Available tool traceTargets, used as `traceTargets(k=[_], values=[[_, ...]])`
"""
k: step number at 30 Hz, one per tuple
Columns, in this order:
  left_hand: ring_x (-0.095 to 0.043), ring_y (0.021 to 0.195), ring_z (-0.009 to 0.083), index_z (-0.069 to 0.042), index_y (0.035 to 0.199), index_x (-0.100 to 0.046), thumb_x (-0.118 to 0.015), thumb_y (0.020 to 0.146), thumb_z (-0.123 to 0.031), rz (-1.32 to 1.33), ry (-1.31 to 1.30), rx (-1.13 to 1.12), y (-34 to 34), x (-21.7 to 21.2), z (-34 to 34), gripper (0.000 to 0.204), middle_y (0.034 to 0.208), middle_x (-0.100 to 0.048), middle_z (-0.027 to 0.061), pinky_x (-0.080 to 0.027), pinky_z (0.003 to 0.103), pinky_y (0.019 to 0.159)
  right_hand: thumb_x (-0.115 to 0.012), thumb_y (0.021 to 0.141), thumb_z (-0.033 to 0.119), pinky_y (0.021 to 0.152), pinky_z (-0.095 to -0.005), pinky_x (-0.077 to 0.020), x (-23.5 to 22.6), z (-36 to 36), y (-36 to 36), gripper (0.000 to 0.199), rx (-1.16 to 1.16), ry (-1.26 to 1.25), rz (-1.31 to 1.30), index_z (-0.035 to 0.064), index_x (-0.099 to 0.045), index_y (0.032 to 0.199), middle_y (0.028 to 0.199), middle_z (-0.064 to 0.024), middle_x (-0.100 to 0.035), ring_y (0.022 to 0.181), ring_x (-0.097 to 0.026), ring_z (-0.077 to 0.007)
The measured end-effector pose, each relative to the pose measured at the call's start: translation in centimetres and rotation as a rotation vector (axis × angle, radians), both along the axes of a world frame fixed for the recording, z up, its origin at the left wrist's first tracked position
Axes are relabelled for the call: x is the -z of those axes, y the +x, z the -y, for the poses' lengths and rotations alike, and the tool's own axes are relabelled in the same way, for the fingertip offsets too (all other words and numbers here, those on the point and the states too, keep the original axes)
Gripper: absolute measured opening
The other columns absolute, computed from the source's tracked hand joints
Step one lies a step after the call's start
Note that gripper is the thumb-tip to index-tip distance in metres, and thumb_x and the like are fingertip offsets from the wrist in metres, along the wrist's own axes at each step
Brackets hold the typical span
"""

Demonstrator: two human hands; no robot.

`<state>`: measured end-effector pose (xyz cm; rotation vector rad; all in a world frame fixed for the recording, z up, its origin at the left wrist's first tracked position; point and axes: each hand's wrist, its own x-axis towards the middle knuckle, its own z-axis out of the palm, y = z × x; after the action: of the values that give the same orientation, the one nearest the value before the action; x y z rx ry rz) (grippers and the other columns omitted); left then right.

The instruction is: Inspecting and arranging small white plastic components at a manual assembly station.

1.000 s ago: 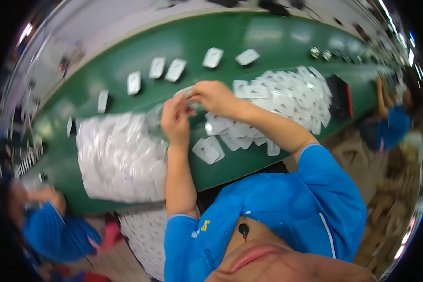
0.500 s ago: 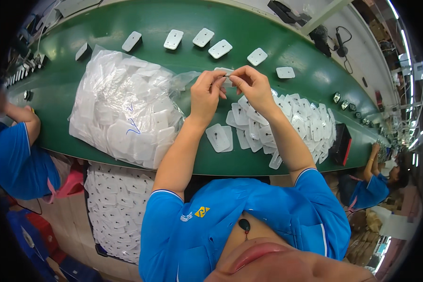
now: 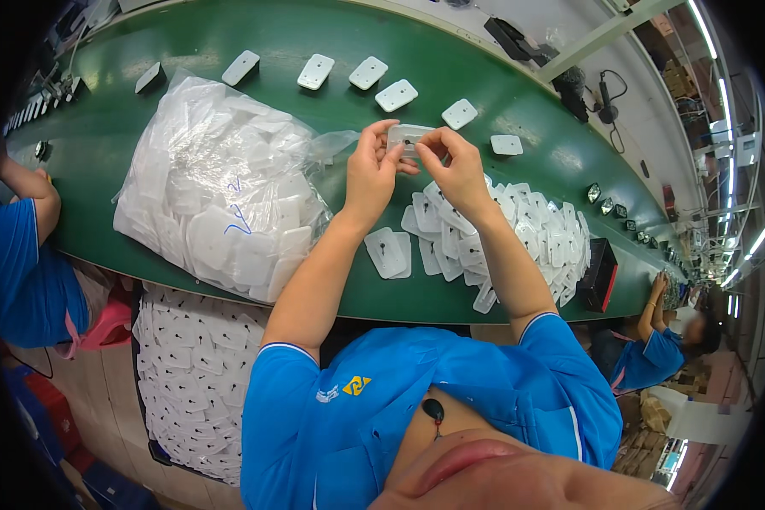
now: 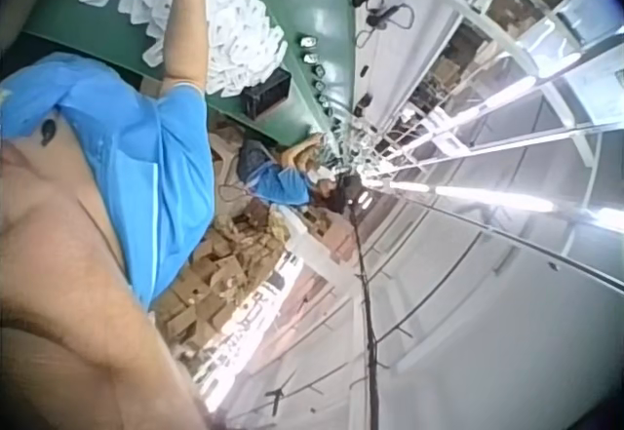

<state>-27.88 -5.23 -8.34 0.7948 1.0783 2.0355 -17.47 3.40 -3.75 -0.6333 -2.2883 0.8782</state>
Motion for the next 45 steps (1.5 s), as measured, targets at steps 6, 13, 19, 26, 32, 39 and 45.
traceTargets(k=[6,13,19,26,32,39,45], values=[[-0.061,0.067,0.0163,0.001,0.111,-0.042,-0.048,0.086,0.005,-0.062,0.048,-0.075,0.5,0.3,-0.1,0.027,0.093,-0.059,0.0136,-0.052,0.024,0.063,-0.059,0.079,0.01,0.05,-0.0238,-0.0374,0.0,0.3,-0.1,0.008,0.037,0.017,0.068,0.0042,-0.055,0.076,0.067,-0.0016,-0.055,0.054,-0.045,-0.0109],[-0.06,0.069,0.0156,0.0,0.109,-0.042,-0.05,0.086,0.004,-0.233,-0.024,-0.075,0.1,0.9,0.1,0.024,0.091,-0.058,0.0126,-0.051,0.023,0.065,-0.061,0.08,0.009,0.056,-0.0221,-0.0388,-0.2,0.7,0.1,0.008,0.073,-0.071,0.15,0.0038,-0.056,0.078,0.069,-0.0013,-0.055,0.059,-0.045,-0.0099],[-0.058,0.063,0.0143,-0.001,0.106,-0.043,-0.05,0.085,0.004,-0.112,0.035,-0.094,0.1,0.9,-0.2,0.023,0.085,-0.058,0.0101,-0.049,0.023,0.058,-0.064,0.08,0.01,0.058,-0.0216,-0.0395,0.2,0.3,0.2,0.011,0.202,0.176,-0.062,0.0039,-0.056,0.085,0.074,-0.003,-0.056,0.063,-0.046,-0.0103],[-0.057,0.063,0.0143,-0.002,0.106,-0.043,-0.049,0.085,0.005,-0.127,0.026,-0.026,0.2,0.7,-0.1,0.024,0.085,-0.057,0.0102,-0.049,0.023,0.059,-0.066,0.078,0.011,0.058,-0.0226,-0.0395,-0.4,-0.3,0.5,0.017,0.079,0.155,0.048,0.0045,-0.055,0.088,0.075,-0.0036,-0.054,0.065,-0.047,-0.0113],[-0.059,0.066,0.0155,-0.001,0.108,-0.042,-0.049,0.086,0.003,-0.154,-0.021,0.015,0.2,1.0,0.0,0.023,0.088,-0.057,0.0114,-0.05,0.023,0.061,-0.067,0.077,0.014,0.057,-0.0245,-0.0402,-0.7,-0.5,1.0,0.019,0.074,-0.091,0.227,0.0053,-0.054,0.088,0.072,-0.0034,-0.055,0.063,-0.049,-0.0128],[-0.058,0.062,0.0149,0.001,0.108,-0.043,-0.049,0.089,0.001,0.144,0.039,0.033,0.6,-0.2,-0.2,0.02,0.085,-0.057,0.0112,-0.05,0.023,0.06,-0.067,0.079,0.013,0.057,-0.0215,-0.039,1.0,-2.0,1.6,0.017,0.035,-0.28,0.029,0.0046,-0.055,0.088,0.075,-0.002,-0.056,0.064,-0.048,-0.0099],[-0.057,0.061,0.0132,0.0,0.1,-0.052,-0.051,0.091,-0.007,-0.082,-0.217,-0.207,-1.5,2.1,-0.6,0.012,0.076,-0.059,0.008,-0.046,0.022,0.058,-0.065,0.083,0.023,0.06,-0.0259,-0.0415,0.1,-5.1,4.0,0.018,0.093,-0.167,0.0,0.0073,-0.057,0.086,0.074,-0.0018,-0.058,0.065,-0.051,-0.0124]])
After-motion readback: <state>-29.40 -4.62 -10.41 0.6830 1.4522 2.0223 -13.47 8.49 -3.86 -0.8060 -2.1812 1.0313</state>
